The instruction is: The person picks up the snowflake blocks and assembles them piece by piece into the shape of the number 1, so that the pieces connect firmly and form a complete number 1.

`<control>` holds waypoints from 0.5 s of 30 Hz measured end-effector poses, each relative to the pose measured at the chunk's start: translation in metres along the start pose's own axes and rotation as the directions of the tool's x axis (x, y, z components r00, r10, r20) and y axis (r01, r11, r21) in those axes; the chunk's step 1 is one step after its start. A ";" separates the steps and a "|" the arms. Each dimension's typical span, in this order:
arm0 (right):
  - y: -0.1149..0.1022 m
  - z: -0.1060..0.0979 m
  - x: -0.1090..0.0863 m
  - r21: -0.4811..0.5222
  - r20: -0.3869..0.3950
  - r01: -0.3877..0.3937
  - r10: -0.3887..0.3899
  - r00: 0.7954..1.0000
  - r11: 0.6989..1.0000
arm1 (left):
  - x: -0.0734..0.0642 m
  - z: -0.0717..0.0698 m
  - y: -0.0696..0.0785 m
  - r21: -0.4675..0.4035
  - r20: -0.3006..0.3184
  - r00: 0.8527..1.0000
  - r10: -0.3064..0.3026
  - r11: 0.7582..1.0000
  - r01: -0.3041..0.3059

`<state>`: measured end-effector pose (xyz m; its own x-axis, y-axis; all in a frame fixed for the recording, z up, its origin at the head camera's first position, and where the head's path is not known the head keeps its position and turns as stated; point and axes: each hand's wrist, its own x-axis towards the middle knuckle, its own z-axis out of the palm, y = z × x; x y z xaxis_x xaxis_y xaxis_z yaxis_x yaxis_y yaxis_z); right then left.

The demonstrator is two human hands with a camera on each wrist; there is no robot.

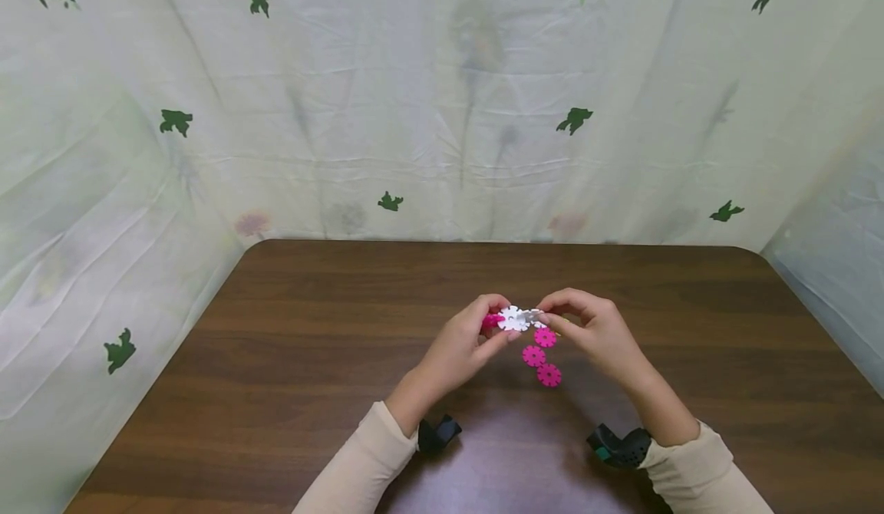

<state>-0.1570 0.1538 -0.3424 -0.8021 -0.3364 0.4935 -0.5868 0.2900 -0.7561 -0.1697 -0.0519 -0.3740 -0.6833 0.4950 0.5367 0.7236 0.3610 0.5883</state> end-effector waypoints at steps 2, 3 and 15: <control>-0.007 0.000 0.000 -0.012 -0.003 -0.022 0.022 1.000 1.000 | 0.000 0.000 0.000 0.010 -0.007 1.000 0.005 1.000 -0.005; -0.010 0.000 0.000 -0.019 -0.004 -0.035 0.035 0.999 0.999 | 0.000 0.000 0.000 0.014 -0.010 1.000 0.007 1.000 -0.007; -0.008 0.002 0.001 0.046 0.022 -0.103 0.102 0.995 0.994 | 0.001 -0.001 -0.003 0.016 -0.065 0.997 0.046 0.999 -0.045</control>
<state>-0.1527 0.1495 -0.3365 -0.8553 -0.3246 0.4039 -0.4951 0.2817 -0.8219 -0.1726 -0.0531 -0.3745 -0.6544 0.4590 0.6009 0.7549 0.3507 0.5542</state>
